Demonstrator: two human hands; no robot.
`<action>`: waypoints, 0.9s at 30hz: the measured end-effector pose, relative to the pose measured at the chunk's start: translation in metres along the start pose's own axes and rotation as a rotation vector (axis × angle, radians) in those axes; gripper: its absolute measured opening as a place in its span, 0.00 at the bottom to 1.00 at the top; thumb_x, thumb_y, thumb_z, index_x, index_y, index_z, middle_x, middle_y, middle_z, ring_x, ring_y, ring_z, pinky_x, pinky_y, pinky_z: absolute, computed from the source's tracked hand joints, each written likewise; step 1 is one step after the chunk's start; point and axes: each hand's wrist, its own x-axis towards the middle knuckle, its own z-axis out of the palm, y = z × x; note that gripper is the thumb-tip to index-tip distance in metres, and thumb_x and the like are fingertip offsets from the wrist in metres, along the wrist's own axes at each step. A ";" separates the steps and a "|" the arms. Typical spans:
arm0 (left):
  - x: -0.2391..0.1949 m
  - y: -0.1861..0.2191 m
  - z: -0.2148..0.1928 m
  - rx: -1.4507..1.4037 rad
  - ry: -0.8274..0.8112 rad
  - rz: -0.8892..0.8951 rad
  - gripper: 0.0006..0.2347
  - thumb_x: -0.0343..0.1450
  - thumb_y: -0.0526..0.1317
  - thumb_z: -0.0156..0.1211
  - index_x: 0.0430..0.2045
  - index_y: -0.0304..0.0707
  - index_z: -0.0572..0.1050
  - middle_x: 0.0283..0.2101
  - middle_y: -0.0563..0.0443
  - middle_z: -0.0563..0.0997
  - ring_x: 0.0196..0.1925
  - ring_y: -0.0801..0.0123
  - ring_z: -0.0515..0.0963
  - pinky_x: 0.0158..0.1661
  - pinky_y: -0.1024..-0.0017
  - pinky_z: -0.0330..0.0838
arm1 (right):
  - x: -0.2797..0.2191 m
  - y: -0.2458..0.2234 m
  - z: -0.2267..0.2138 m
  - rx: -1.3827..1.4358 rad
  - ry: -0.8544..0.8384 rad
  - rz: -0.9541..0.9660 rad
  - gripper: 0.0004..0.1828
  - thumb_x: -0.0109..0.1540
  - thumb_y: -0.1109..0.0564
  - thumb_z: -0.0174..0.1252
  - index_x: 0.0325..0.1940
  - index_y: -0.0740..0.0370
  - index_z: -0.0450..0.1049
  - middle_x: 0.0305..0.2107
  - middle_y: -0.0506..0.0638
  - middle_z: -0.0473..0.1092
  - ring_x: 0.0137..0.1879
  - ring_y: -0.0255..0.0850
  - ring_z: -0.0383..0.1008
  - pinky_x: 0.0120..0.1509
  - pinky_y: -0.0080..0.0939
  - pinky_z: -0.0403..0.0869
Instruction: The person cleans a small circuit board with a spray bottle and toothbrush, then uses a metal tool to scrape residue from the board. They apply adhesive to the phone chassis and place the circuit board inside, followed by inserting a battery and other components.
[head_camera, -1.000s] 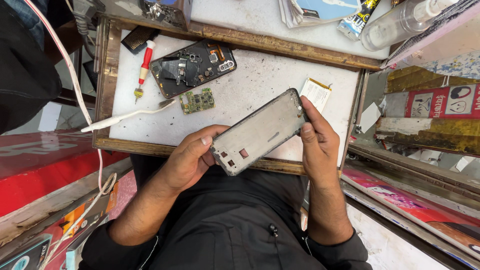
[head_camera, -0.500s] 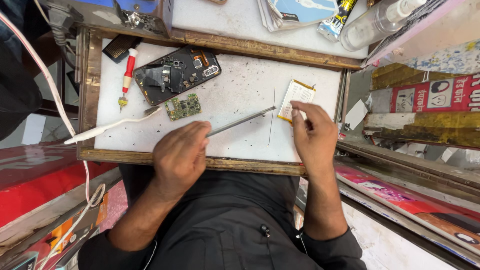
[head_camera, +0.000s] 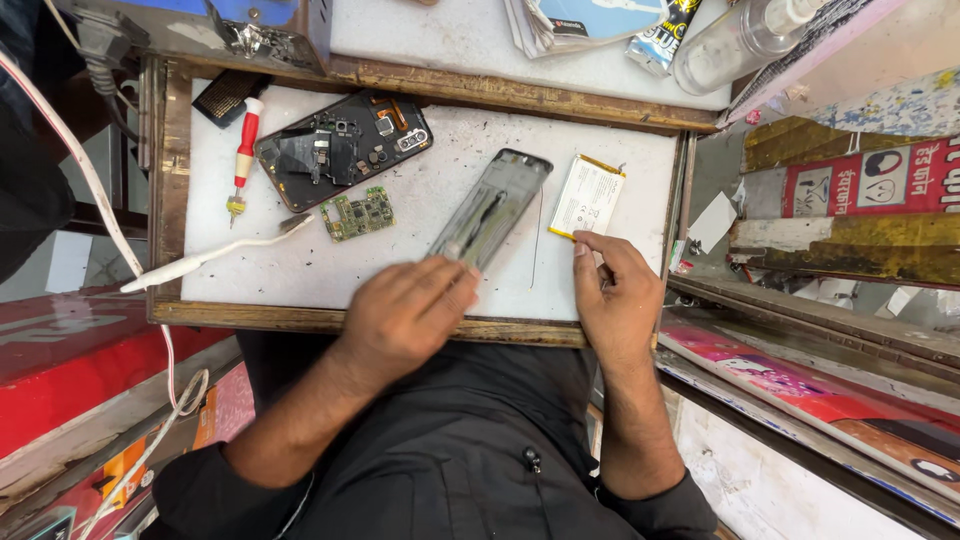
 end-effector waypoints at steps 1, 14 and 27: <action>-0.002 0.004 0.003 -0.029 -0.034 0.010 0.10 0.72 0.39 0.67 0.42 0.31 0.80 0.45 0.45 0.81 0.50 0.57 0.81 0.45 0.64 0.77 | 0.001 0.000 -0.001 0.000 -0.003 0.001 0.08 0.65 0.61 0.63 0.48 0.62 0.81 0.36 0.51 0.78 0.27 0.33 0.69 0.34 0.33 0.70; -0.007 0.025 0.023 -0.091 -0.118 -0.189 0.12 0.67 0.41 0.70 0.40 0.34 0.79 0.43 0.50 0.77 0.51 0.58 0.76 0.48 0.59 0.70 | 0.025 -0.022 0.015 -0.209 -0.039 -0.078 0.12 0.63 0.54 0.67 0.49 0.58 0.81 0.30 0.50 0.74 0.27 0.43 0.71 0.33 0.43 0.71; -0.036 -0.011 -0.004 -0.132 0.140 -0.464 0.05 0.69 0.31 0.68 0.36 0.34 0.80 0.35 0.48 0.83 0.40 0.56 0.81 0.42 0.62 0.74 | 0.066 -0.017 0.036 -0.282 -0.210 -0.098 0.07 0.62 0.55 0.66 0.36 0.62 0.78 0.32 0.53 0.74 0.34 0.47 0.76 0.38 0.47 0.74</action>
